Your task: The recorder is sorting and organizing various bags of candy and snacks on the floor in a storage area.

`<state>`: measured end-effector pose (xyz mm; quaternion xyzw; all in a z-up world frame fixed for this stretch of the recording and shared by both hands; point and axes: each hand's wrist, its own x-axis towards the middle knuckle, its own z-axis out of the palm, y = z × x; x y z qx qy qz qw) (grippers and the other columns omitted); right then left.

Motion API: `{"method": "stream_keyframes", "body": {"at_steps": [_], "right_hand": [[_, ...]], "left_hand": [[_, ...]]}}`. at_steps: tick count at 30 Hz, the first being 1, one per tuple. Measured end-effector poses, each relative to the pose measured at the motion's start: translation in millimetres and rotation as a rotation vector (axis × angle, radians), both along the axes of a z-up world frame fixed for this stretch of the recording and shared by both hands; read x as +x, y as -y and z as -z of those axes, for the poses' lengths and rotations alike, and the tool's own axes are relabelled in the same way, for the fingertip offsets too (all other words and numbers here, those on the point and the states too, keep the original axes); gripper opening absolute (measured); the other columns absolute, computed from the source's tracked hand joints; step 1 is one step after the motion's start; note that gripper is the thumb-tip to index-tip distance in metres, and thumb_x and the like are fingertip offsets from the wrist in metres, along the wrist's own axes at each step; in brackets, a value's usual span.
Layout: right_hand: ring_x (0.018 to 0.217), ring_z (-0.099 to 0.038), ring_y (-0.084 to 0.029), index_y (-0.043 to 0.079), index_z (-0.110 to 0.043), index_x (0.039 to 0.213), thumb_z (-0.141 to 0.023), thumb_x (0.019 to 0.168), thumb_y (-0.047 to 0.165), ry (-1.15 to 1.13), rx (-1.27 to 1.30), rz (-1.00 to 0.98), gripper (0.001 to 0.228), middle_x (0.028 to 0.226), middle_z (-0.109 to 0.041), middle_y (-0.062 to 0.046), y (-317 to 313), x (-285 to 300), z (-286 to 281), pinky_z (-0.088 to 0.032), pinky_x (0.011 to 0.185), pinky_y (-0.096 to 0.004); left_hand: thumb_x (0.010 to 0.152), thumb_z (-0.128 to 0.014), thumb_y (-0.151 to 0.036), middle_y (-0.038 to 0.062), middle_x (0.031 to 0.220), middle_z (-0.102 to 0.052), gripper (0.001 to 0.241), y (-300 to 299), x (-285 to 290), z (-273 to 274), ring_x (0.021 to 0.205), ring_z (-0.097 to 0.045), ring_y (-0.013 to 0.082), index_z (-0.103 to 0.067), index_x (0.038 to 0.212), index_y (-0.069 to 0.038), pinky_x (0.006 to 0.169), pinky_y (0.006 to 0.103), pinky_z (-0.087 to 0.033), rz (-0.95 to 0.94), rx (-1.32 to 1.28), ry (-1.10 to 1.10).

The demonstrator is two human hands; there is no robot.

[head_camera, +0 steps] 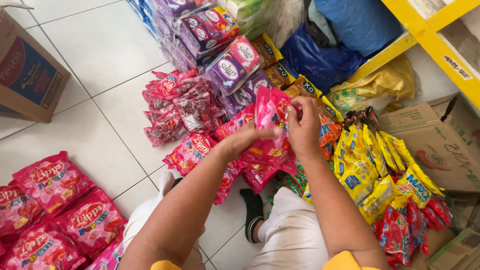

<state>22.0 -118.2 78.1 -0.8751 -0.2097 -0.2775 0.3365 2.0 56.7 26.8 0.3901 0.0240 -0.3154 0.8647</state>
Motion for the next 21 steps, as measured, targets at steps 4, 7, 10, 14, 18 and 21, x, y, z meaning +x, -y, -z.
{"method": "stream_keyframes", "body": {"at_steps": [4,7,10,14,18,21], "right_hand": [[0.082,-0.058,-0.02,0.007,-0.061,0.121,-0.07,0.095,0.007,-0.205,0.096,0.073,0.027,0.123,-0.054,-0.011,9,9,15,-0.053,0.07,-0.032],[0.114,-0.058,-0.028,0.001,-0.051,0.142,-0.076,0.102,0.014,-0.017,0.056,0.024,0.049,0.141,-0.049,-0.016,28,22,42,-0.053,0.095,-0.036],[0.117,-0.065,-0.011,0.017,-0.059,0.143,-0.068,0.098,0.041,-1.055,0.808,0.023,0.051,0.143,-0.062,-0.005,21,16,42,-0.056,0.09,-0.028],[0.106,-0.07,-0.028,0.006,-0.058,0.137,-0.077,0.09,0.041,-1.255,0.971,-0.296,0.062,0.124,-0.069,-0.014,-5,-5,11,-0.06,0.088,-0.046],[0.104,-0.074,-0.023,0.012,-0.059,0.131,-0.077,0.083,0.031,-1.116,0.897,-0.162,0.055,0.119,-0.072,-0.008,-14,-1,17,-0.063,0.09,-0.045],[0.113,-0.07,-0.021,0.008,-0.06,0.135,-0.073,0.095,0.028,-1.079,0.853,-0.216,0.046,0.124,-0.07,-0.009,-8,0,43,-0.057,0.099,-0.041]], "left_hand": [[0.075,-0.086,-0.018,0.013,0.099,-0.077,0.048,9,3,8,0.082,-0.076,0.0226,-0.068,0.115,0.0,0.078,0.0372,-0.063,-0.082,0.207,0.044],[0.075,-0.084,-0.018,0.015,0.099,-0.076,0.05,-1,10,9,0.08,-0.077,0.0264,-0.062,0.116,-0.002,0.076,0.0423,-0.065,-0.199,0.2,-0.098],[0.078,-0.08,-0.023,0.016,0.098,-0.076,0.056,-12,18,12,0.076,-0.078,0.0281,-0.057,0.124,-0.001,0.072,0.045,-0.066,-0.18,0.015,-0.236],[0.084,-0.074,-0.032,0.013,0.098,-0.075,0.059,-26,7,-28,0.077,-0.076,0.0259,-0.051,0.132,-0.006,0.07,0.0464,-0.064,-0.244,-0.022,-0.216],[0.086,-0.074,-0.021,0.014,0.102,-0.075,0.053,-18,28,26,0.083,-0.077,0.027,-0.053,0.131,-0.003,0.073,0.0445,-0.066,-0.388,0.052,-0.14],[0.086,-0.075,-0.022,0.014,0.1,-0.075,0.05,-35,26,1,0.083,-0.076,0.0265,-0.057,0.129,0.0,0.071,0.0426,-0.065,-0.405,0.146,-0.112]]}}
